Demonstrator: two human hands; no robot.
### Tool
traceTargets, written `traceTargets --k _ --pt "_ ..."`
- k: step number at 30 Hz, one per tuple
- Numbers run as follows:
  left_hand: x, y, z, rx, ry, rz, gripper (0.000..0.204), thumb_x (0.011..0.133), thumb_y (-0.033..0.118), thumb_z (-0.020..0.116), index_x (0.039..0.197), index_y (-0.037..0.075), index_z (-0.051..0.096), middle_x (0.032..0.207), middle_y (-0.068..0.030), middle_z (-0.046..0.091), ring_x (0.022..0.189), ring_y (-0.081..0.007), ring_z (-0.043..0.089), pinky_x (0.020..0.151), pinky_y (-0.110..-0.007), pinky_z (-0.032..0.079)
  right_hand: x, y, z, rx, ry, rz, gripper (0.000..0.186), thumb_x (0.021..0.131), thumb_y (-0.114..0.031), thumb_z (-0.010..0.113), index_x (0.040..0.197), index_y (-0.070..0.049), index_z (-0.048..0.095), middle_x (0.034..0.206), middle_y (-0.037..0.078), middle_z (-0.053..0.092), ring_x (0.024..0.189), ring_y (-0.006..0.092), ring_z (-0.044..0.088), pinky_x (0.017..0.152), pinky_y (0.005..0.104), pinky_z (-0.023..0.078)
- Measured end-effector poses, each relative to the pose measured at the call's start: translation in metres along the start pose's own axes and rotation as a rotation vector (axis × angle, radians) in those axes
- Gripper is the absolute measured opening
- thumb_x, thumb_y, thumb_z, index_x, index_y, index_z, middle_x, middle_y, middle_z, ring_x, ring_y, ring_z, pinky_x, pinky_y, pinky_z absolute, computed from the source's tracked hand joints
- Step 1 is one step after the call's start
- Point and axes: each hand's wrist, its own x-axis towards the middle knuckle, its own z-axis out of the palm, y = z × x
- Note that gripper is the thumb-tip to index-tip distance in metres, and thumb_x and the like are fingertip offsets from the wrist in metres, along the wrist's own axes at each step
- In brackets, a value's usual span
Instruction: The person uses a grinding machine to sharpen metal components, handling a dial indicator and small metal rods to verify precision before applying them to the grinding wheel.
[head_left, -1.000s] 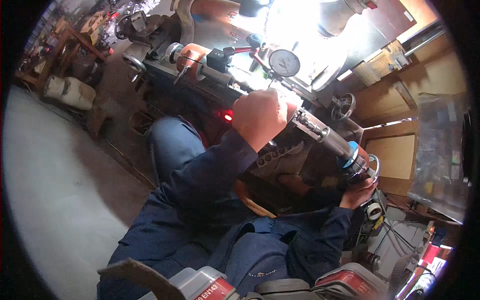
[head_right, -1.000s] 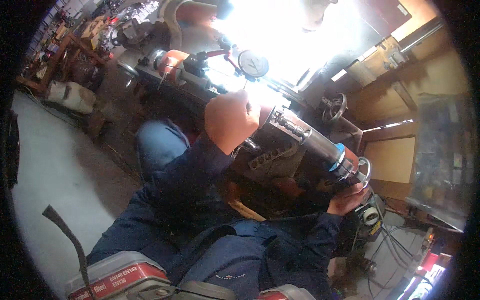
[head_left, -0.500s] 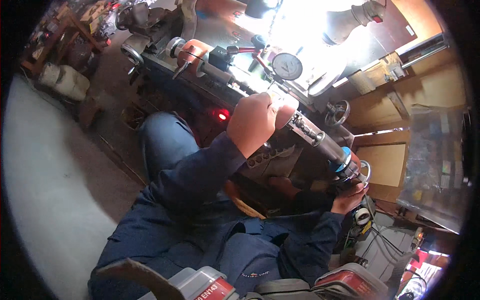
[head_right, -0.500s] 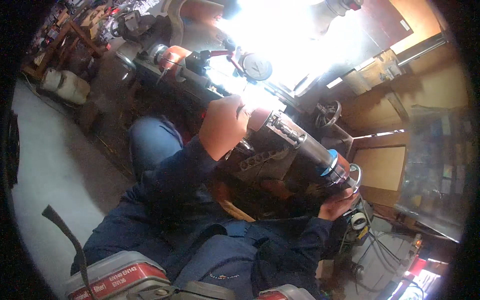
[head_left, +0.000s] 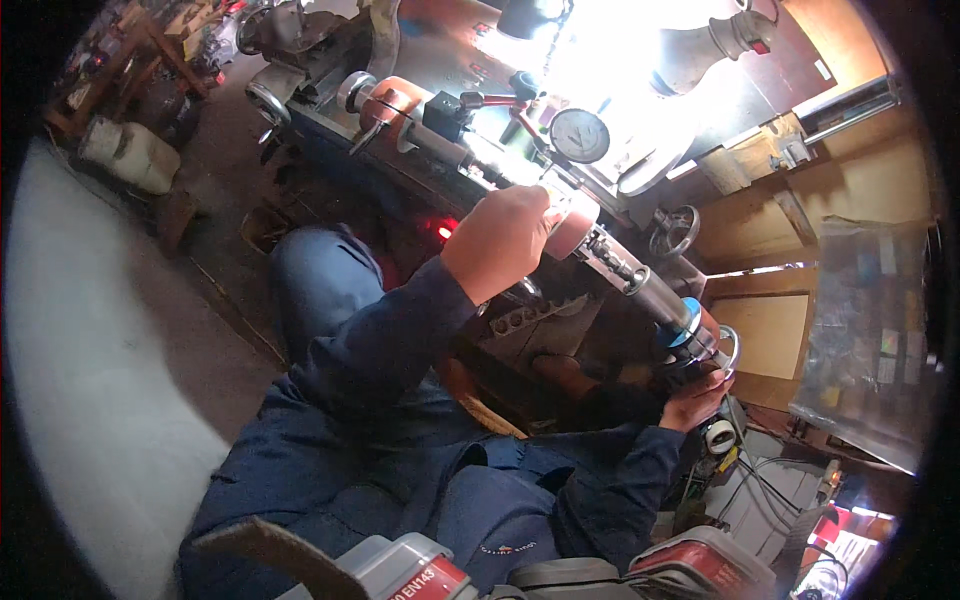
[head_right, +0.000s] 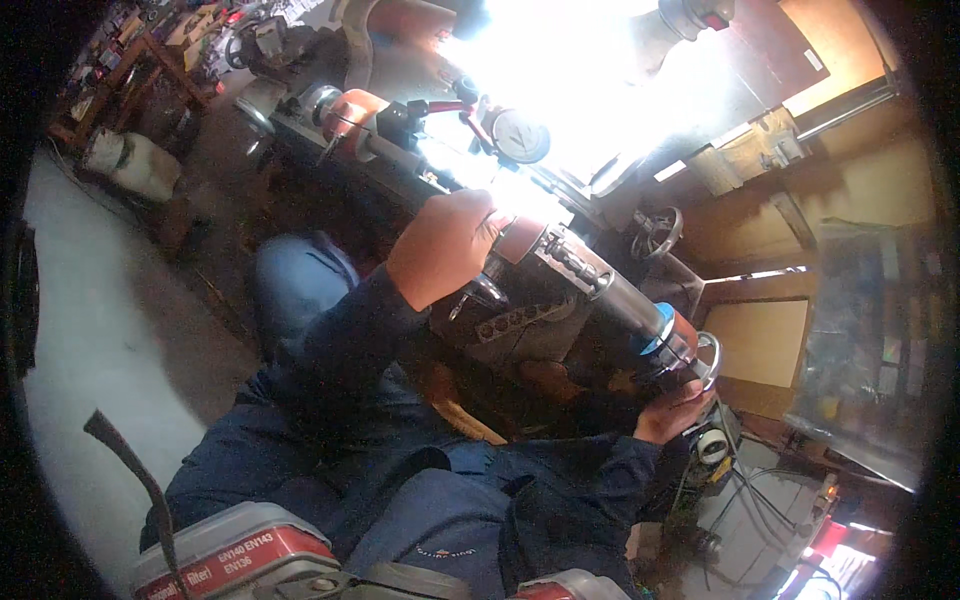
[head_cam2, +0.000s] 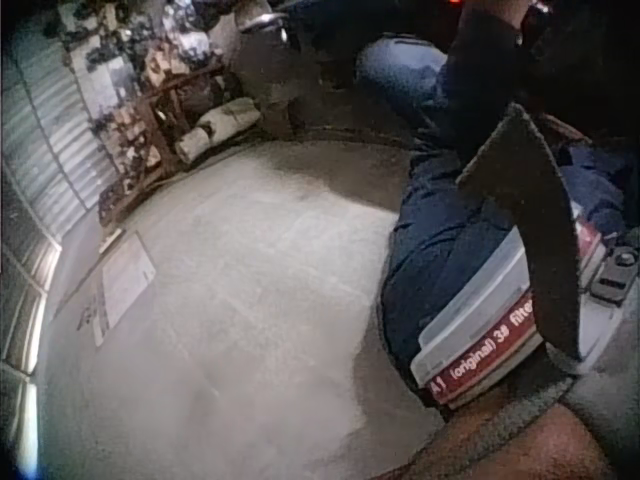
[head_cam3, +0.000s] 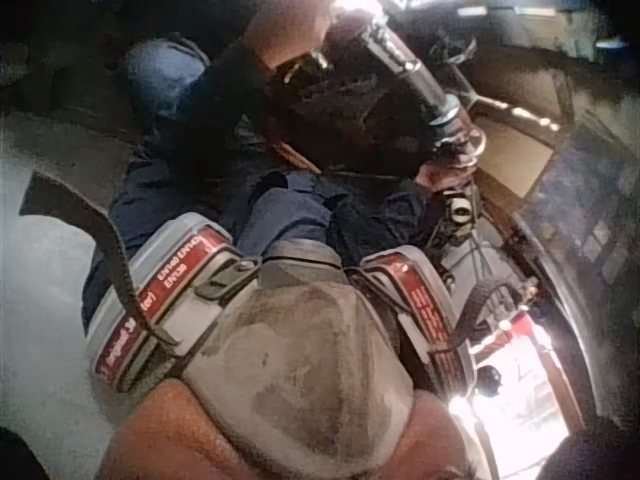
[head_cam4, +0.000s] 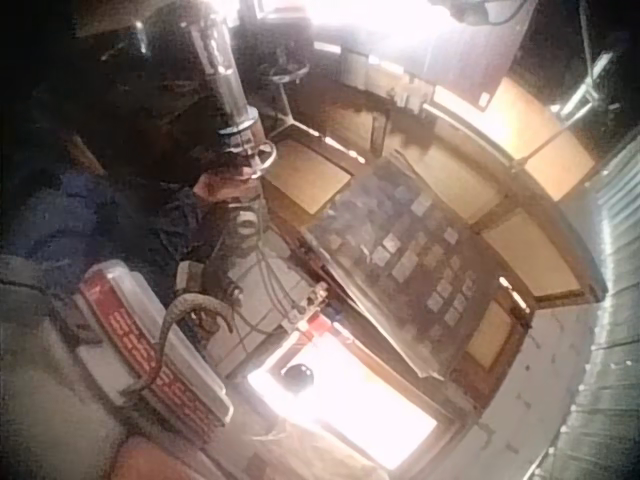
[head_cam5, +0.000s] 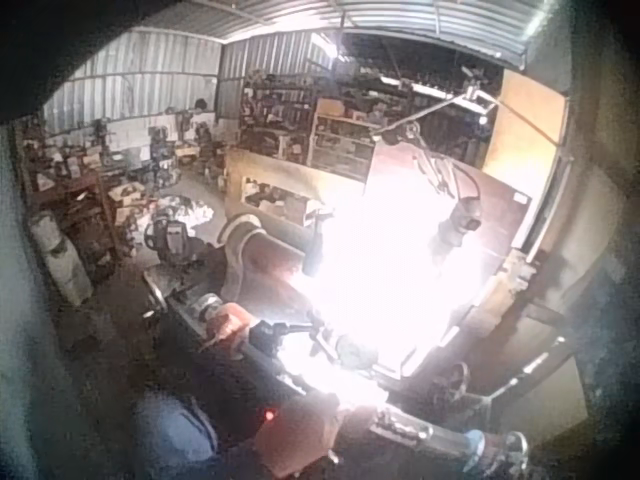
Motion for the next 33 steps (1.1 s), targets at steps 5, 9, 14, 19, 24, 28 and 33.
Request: traceTargets --k 5,9,14,19,24,28,33 --pt "0.008 -0.011 -0.006 0.018 -0.091 0.103 0.018 0.094 0.016 0.061 0.086 -0.001 0.058 0.080 -0.0218 0.061 0.077 -0.0422 0.061 0.065 -0.047 0.046 0.003 0.007 -0.007 0.026 -0.058 0.004 0.075 0.102 -0.060 0.024 0.113 0.007 0.054 0.105 0.028 0.057 0.097 0.0433 0.055 0.088 0.0510 0.041" --pt "0.015 -0.014 -0.017 0.042 -0.213 0.127 0.018 0.094 0.016 0.060 0.085 0.000 0.059 0.082 -0.0211 0.062 0.081 -0.0403 0.062 0.070 -0.047 0.047 0.002 0.043 -0.026 0.236 -0.231 0.061 0.060 0.106 -0.049 0.034 0.113 0.006 0.056 0.102 0.022 0.060 0.095 0.0324 0.058 0.086 0.0453 0.044" --pt "0.012 -0.007 -0.010 0.057 -0.147 0.108 0.019 0.094 0.018 0.061 0.085 0.001 0.059 0.084 -0.0199 0.063 0.075 -0.0396 0.062 0.066 -0.047 0.049 0.012 0.080 -0.045 0.409 -0.217 0.242 0.044 0.106 -0.036 0.044 0.117 0.005 0.057 0.109 0.015 0.062 0.099 0.0234 0.056 0.088 0.0368 0.045" --pt "-0.008 0.010 0.007 0.137 0.058 -0.060 0.016 0.094 0.019 0.061 0.091 0.003 0.063 0.086 -0.0176 0.064 0.072 -0.0381 0.064 0.063 -0.046 0.050 0.008 0.120 -0.050 0.264 -0.530 0.204 0.038 0.105 -0.031 0.050 0.121 0.003 0.057 0.116 0.010 0.063 0.103 0.0189 0.056 0.091 0.0327 0.044" --pt "0.003 0.012 -0.012 -0.014 0.391 0.191 0.009 0.095 0.013 0.060 0.096 0.005 0.065 0.086 -0.0137 0.066 0.078 -0.0305 0.067 0.069 -0.037 0.053 0.017 0.093 -0.062 0.338 -0.509 0.112 0.028 0.101 -0.025 0.058 0.115 -0.001 0.060 0.103 0.002 0.061 0.091 0.0102 0.053 0.080 0.0261 0.043" --pt "0.014 -0.002 -0.029 0.041 0.525 0.165 0.007 0.094 0.010 0.064 0.095 0.003 0.065 0.088 -0.0111 0.067 0.079 -0.0266 0.067 0.070 -0.034 0.052 0.038 0.094 -0.065 0.472 -0.456 0.189 0.025 0.103 -0.024 0.055 0.112 -0.001 0.061 0.100 0.002 0.062 0.086 0.0081 0.054 0.075 0.0246 0.044" --pt "0.015 -0.004 -0.028 -0.131 0.571 0.048 0.011 0.091 0.010 0.068 0.095 0.001 0.064 0.086 -0.0128 0.062 0.076 -0.0292 0.065 0.067 -0.035 0.050 0.067 0.070 -0.043 0.491 -0.348 0.235 0.025 0.105 -0.023 0.051 0.109 -0.002 0.062 0.092 0.000 0.061 0.084 0.0085 0.054 0.075 0.0244 0.046"
